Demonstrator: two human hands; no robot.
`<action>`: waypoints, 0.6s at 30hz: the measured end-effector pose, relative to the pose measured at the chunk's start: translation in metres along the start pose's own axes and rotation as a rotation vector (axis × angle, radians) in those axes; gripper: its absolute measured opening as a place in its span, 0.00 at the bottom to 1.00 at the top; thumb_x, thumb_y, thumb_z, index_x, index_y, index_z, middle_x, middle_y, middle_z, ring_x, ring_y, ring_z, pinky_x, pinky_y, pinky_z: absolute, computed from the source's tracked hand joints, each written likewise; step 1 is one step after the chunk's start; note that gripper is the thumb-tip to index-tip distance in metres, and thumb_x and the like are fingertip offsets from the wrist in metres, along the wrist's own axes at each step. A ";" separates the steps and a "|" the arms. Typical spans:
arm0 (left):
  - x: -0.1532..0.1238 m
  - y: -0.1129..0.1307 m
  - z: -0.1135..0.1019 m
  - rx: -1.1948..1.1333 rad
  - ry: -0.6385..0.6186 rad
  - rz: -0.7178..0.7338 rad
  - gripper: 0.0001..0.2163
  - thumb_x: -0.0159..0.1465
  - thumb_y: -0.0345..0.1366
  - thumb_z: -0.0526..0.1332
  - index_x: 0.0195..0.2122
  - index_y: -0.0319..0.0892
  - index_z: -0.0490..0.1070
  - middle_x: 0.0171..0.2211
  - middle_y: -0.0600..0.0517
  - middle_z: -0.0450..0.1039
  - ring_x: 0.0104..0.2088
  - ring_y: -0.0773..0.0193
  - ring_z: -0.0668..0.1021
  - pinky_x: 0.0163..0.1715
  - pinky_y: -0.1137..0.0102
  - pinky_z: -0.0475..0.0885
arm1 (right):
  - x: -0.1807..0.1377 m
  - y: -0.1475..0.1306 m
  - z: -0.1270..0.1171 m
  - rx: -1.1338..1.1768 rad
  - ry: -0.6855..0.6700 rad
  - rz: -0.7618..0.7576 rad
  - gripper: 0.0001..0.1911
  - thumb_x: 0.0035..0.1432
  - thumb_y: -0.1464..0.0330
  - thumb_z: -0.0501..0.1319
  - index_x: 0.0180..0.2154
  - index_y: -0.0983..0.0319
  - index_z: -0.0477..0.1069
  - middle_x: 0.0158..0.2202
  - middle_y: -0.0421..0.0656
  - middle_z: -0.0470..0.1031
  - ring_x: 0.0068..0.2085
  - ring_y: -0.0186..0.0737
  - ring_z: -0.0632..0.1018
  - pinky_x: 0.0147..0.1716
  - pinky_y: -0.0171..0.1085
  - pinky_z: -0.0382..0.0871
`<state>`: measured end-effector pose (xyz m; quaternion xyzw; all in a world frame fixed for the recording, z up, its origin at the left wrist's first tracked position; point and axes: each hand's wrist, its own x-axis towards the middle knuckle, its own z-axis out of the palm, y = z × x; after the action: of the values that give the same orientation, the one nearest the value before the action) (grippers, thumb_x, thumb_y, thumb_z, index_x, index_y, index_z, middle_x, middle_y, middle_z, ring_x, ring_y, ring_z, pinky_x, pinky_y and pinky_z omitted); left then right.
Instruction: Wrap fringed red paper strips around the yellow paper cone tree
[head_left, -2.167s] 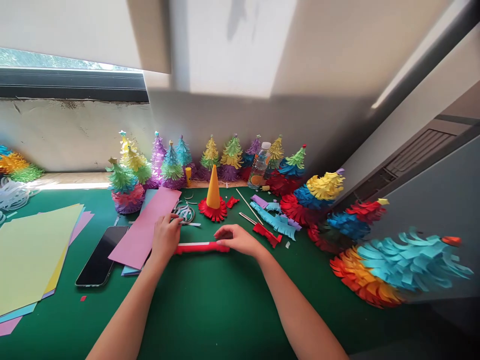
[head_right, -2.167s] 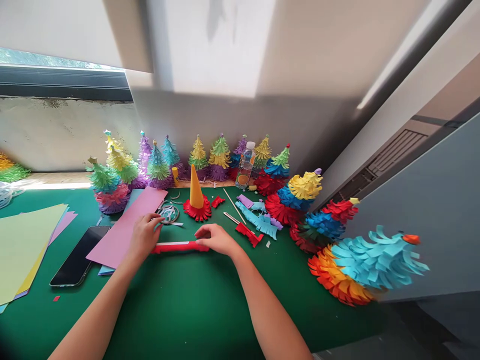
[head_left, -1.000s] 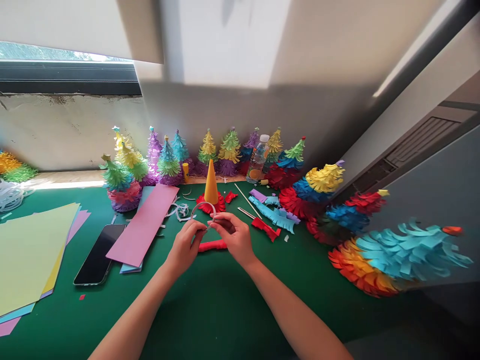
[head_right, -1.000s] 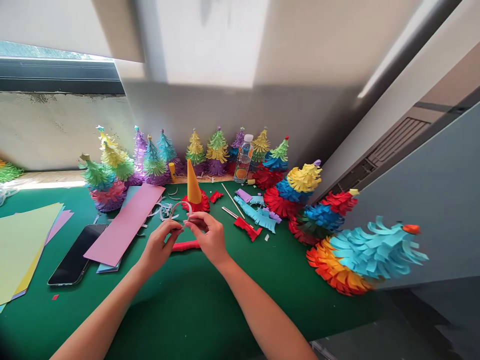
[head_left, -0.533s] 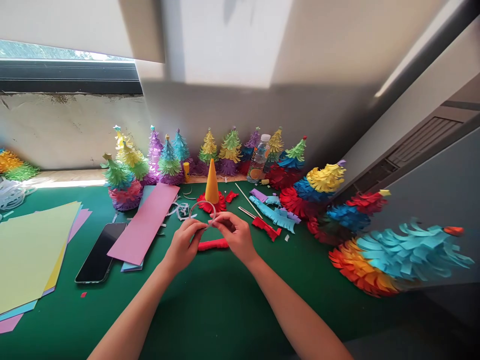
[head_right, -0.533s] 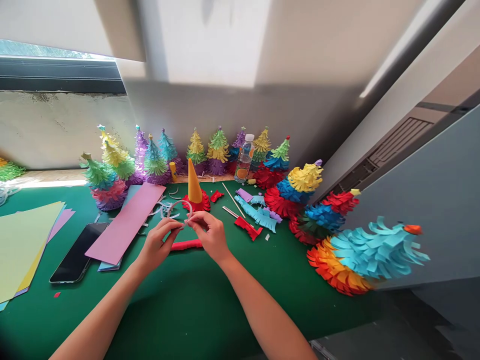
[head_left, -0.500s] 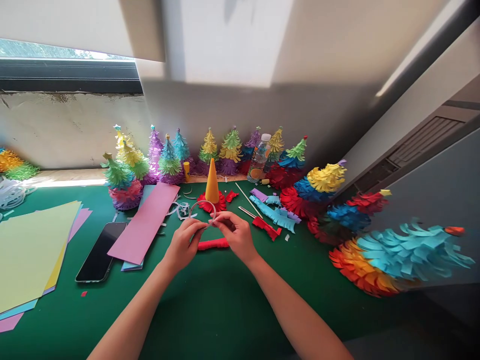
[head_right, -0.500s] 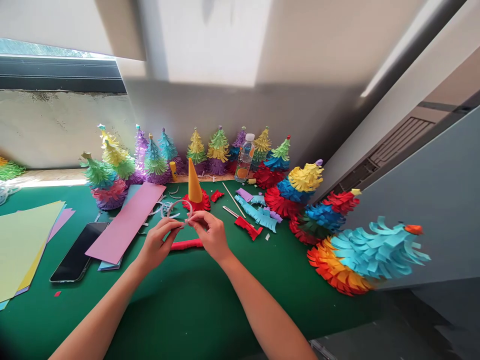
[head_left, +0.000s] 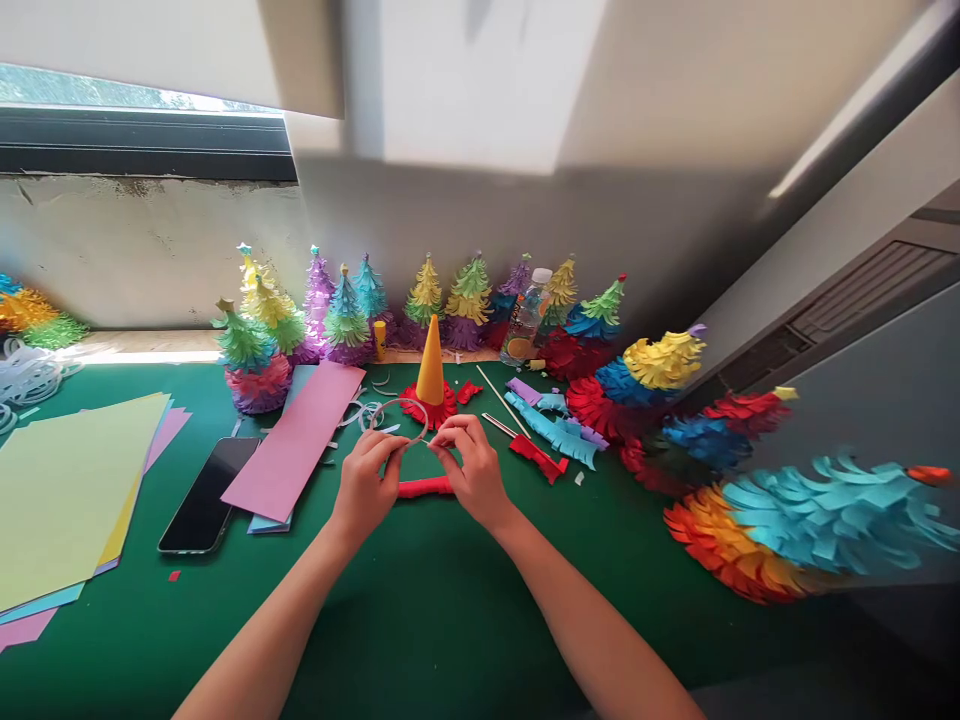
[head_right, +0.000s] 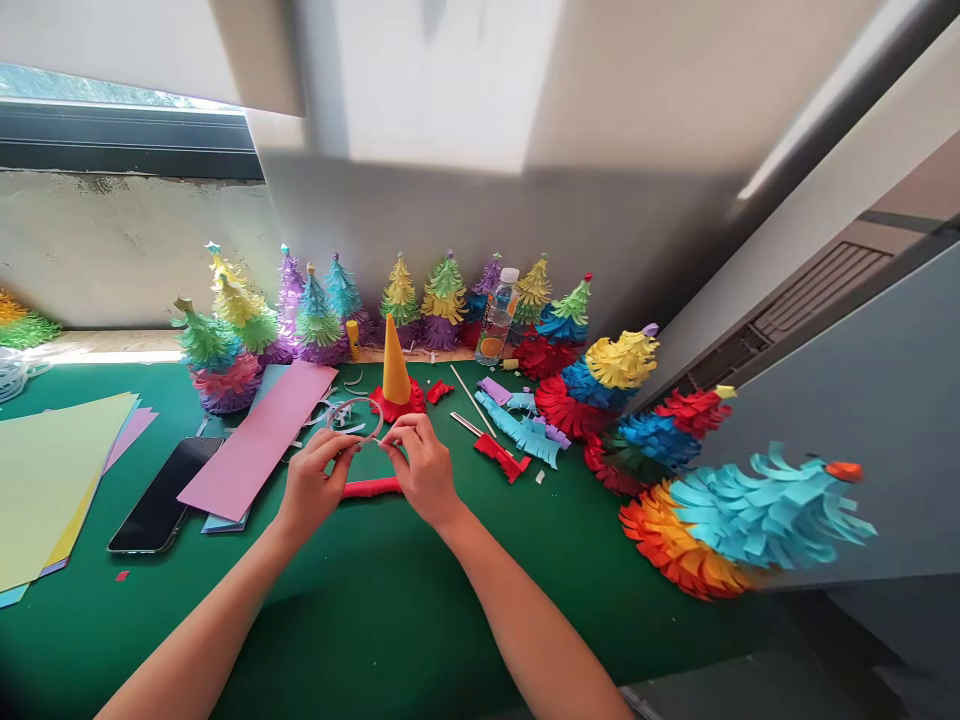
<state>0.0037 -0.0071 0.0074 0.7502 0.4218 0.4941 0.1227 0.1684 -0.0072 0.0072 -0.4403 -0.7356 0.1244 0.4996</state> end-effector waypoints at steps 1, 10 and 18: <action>0.000 0.000 -0.001 0.010 0.001 0.016 0.06 0.62 0.28 0.55 0.34 0.42 0.71 0.30 0.50 0.72 0.33 0.64 0.73 0.35 0.69 0.70 | 0.001 0.000 0.000 0.037 0.007 0.007 0.04 0.60 0.70 0.54 0.33 0.60 0.67 0.37 0.44 0.66 0.34 0.36 0.73 0.34 0.37 0.70; 0.002 0.002 -0.002 0.032 -0.010 0.152 0.09 0.62 0.28 0.56 0.41 0.43 0.73 0.26 0.53 0.66 0.30 0.65 0.68 0.31 0.70 0.67 | 0.003 -0.004 0.000 0.265 -0.020 0.095 0.04 0.60 0.69 0.55 0.32 0.59 0.67 0.34 0.42 0.68 0.36 0.37 0.72 0.35 0.37 0.69; 0.003 0.005 -0.001 0.050 0.043 0.137 0.04 0.60 0.31 0.60 0.33 0.41 0.74 0.23 0.54 0.62 0.28 0.66 0.65 0.28 0.71 0.65 | 0.002 -0.006 0.001 0.322 -0.069 0.086 0.04 0.59 0.71 0.56 0.32 0.59 0.68 0.34 0.41 0.68 0.35 0.36 0.72 0.35 0.36 0.68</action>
<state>0.0059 -0.0084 0.0125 0.7693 0.3845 0.5067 0.0606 0.1640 -0.0089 0.0116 -0.3812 -0.7033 0.2769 0.5324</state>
